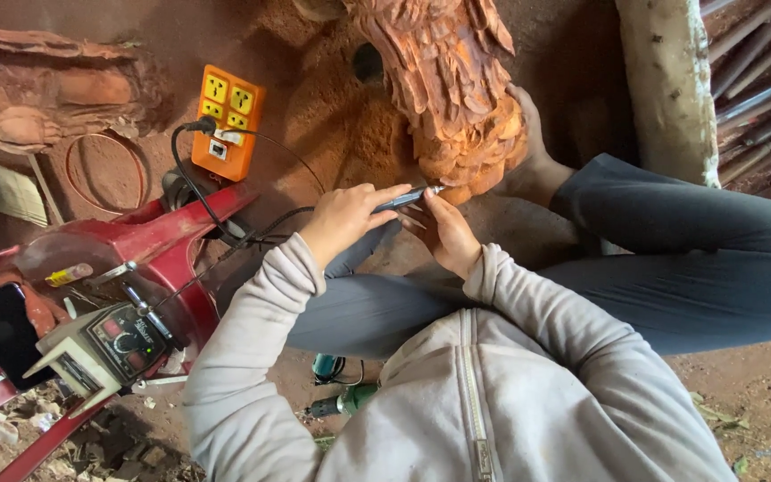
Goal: Using a handheld rotary tool to carve fine details and textures into a wooden statue.
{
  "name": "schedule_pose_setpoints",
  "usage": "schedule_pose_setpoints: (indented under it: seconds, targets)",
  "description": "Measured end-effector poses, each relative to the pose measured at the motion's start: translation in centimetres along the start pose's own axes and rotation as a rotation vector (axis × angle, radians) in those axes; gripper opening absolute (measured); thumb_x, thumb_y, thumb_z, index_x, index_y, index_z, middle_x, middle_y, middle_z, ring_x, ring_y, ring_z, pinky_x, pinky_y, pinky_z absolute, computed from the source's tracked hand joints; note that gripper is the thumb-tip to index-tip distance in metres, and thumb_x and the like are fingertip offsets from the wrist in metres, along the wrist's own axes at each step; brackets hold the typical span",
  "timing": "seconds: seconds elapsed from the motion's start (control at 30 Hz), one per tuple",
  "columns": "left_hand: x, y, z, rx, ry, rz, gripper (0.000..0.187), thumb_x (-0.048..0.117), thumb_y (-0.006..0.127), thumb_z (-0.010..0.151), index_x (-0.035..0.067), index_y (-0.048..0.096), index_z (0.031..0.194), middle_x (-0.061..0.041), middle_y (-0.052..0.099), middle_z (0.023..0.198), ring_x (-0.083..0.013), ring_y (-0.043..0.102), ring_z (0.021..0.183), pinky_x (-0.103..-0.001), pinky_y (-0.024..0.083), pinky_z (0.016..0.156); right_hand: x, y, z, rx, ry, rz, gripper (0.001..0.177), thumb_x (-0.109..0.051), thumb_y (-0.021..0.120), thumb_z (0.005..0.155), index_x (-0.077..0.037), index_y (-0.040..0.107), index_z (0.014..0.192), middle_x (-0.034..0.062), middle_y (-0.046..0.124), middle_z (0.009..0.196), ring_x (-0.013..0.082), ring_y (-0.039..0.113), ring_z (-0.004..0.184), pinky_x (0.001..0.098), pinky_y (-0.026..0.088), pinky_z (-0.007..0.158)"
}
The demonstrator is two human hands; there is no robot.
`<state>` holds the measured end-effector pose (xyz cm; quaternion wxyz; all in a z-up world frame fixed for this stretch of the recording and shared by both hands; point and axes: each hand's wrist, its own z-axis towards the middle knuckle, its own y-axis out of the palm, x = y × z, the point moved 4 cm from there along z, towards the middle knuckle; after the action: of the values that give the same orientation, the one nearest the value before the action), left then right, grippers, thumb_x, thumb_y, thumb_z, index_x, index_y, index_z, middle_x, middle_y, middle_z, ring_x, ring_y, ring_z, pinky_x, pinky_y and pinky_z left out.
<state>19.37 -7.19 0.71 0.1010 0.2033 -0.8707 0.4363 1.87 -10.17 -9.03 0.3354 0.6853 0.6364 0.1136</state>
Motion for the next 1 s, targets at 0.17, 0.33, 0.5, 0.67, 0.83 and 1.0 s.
schedule_pose_setpoints:
  seconds: [0.17,0.33,0.5,0.67,0.83,1.0]
  targets:
    - [0.0,0.1,0.2,-0.012,0.019,-0.019,0.05,0.05,0.052,0.099,0.051,0.044,0.148,-0.007,0.071,0.092,-0.0389,0.074,0.081,-0.049,0.062,0.072,-0.1,0.4,-0.5,0.003,-0.019,0.037,0.04,-0.037,0.059,0.104,-0.003,0.062,0.124,0.0077,0.063,0.121,0.0295,0.062,0.117,0.0447,0.054,0.101]
    - [0.9,0.4,-0.2,-0.008,0.043,-0.053,0.05,0.049,0.052,0.1,0.05,0.043,0.15,-0.008,0.07,0.09,-0.0393,0.073,0.079,-0.05,0.062,0.07,-0.4,-0.1,-0.9,0.013,-0.044,0.023,0.039,-0.038,0.061,0.103,-0.004,0.064,0.123,0.0066,0.066,0.119,0.0285,0.063,0.115,0.0447,0.053,0.101]
    - [2.2,1.4,-1.0,0.029,-0.041,-0.046,0.05,0.051,0.05,0.101,0.047,0.044,0.15,-0.008,0.069,0.089,-0.0387,0.074,0.075,-0.05,0.063,0.068,-0.1,-1.3,-0.5,0.025,-0.031,-0.04,0.04,-0.04,0.059,0.104,-0.003,0.068,0.118,0.006,0.067,0.11,0.0257,0.065,0.111,0.0426,0.055,0.1]
    - [3.4,1.5,-1.2,0.037,-0.078,-0.002,0.05,0.053,0.049,0.101,0.048,0.042,0.15,-0.006,0.067,0.088,-0.037,0.075,0.074,-0.048,0.063,0.066,-0.4,-1.7,-1.0,0.055,-0.022,0.004,0.038,-0.039,0.061,0.102,-0.004,0.068,0.113,0.0073,0.068,0.105,0.026,0.067,0.107,0.0406,0.057,0.096]
    - [4.6,2.3,-1.0,0.093,-0.041,-0.054,0.051,0.05,0.05,0.101,0.044,0.044,0.151,-0.011,0.069,0.091,-0.0424,0.074,0.076,-0.051,0.063,0.066,-1.4,-1.9,-1.8,0.073,-0.074,0.006,0.036,-0.038,0.063,0.102,-0.003,0.067,0.109,0.0078,0.067,0.1,0.0255,0.067,0.102,0.0406,0.057,0.095]
    - [8.3,3.6,-2.2,0.072,-0.031,-0.59,0.061,0.034,0.046,0.105,0.022,0.026,0.161,-0.033,0.062,0.129,-0.0544,0.067,0.101,-0.062,0.058,0.082,-3.5,-3.0,-3.0,0.087,-0.23,-0.326,0.038,-0.036,0.064,0.104,0.002,0.068,0.105,0.0103,0.065,0.092,0.0266,0.069,0.094,0.0437,0.059,0.085]
